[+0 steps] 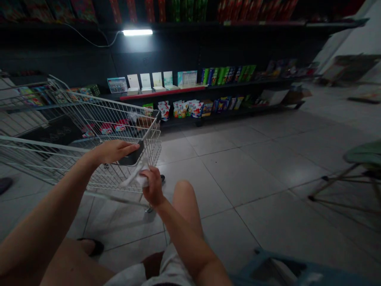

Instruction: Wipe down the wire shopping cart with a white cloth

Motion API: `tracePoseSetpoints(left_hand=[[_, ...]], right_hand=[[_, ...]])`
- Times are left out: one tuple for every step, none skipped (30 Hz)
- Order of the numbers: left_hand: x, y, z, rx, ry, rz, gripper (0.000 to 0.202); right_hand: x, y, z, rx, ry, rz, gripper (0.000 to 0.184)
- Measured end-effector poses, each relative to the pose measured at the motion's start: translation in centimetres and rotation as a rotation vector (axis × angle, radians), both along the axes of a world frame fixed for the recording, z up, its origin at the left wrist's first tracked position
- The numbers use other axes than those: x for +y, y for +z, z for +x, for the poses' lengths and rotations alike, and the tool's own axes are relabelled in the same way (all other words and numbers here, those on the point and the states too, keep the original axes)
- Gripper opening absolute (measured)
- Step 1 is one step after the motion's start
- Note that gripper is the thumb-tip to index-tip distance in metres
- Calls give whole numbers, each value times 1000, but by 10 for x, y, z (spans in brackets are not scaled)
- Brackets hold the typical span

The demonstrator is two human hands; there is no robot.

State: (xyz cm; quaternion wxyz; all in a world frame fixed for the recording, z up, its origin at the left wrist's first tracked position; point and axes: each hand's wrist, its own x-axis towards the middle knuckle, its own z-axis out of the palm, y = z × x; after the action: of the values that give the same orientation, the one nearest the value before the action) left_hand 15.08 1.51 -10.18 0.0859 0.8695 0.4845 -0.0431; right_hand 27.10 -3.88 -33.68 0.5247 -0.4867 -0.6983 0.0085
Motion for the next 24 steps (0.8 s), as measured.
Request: tracePoseSetpoints(left_hand=[[2,0,-3,0,8,-17,72],[3,0,-7,8,11,-31,71],[4,0,-10,18,12,-42,71],[5,-1,-12,27,15,-52,71],[5,-1,-14,31,21,-58,71],[6,-1,-15,31,31,-62,71],[5,-2,-17,25,43,-61,72],[5,-2,-18,22,55,-61,73],[4,-2,-19,24,68,-59,74],[4,-1,-20,31,74,-54,75],[3,-1,-21,37,79,-47,75],[2,-1,-21,39,80,-42,75],[1,0,-22,37,81,-40,75],[0,0,-22,31,80,-40,75],[-1,0,-23,22,78,-40,75],[-1,0,-23,13,75,-43,74],[-2,0,-23,2,72,-48,74],[-1,0,-23,-10,67,-57,75],[0,-1,-24,-23,61,-67,75],[1,-1,-24,-34,55,-75,74],[3,-2,-24,-42,49,-81,74],[5,-4,-24,-50,40,-85,73],[7,-5,-25,-59,29,-87,73],[8,-6,-25,-66,15,-82,72]], right_hand=[[0,11,2,-39,30,24,32],[2,20,3,-114,76,38,34],[4,26,1,-215,142,34,35],[6,29,-2,-321,218,8,36],[9,28,-7,-418,294,-42,37],[12,23,-11,-493,351,-107,38],[14,16,-16,-546,388,-172,39],[15,8,-19,-582,407,-230,40],[15,1,-20,-605,415,-270,41],[14,-6,-21,-620,420,-290,42],[13,-11,-20,-630,432,-296,42],[11,-16,-18,-642,453,-296,42],[10,-20,-14,-656,482,-291,42],[9,-25,-10,-676,518,-284,41],[9,-31,-5,-695,542,-273,41],[9,-38,1,-714,555,-260,39],[10,-46,7,-731,558,-252,38],[11,-55,13,-742,549,-240,36],[13,-64,18,-749,531,-222,34],[15,-72,23,-749,508,-194,31],[17,-79,26,-747,489,-153,28],[19,-83,28,-742,482,-99,25],[22,-85,30,-720,469,-39,21],[24,-84,32,-678,453,16,18]])
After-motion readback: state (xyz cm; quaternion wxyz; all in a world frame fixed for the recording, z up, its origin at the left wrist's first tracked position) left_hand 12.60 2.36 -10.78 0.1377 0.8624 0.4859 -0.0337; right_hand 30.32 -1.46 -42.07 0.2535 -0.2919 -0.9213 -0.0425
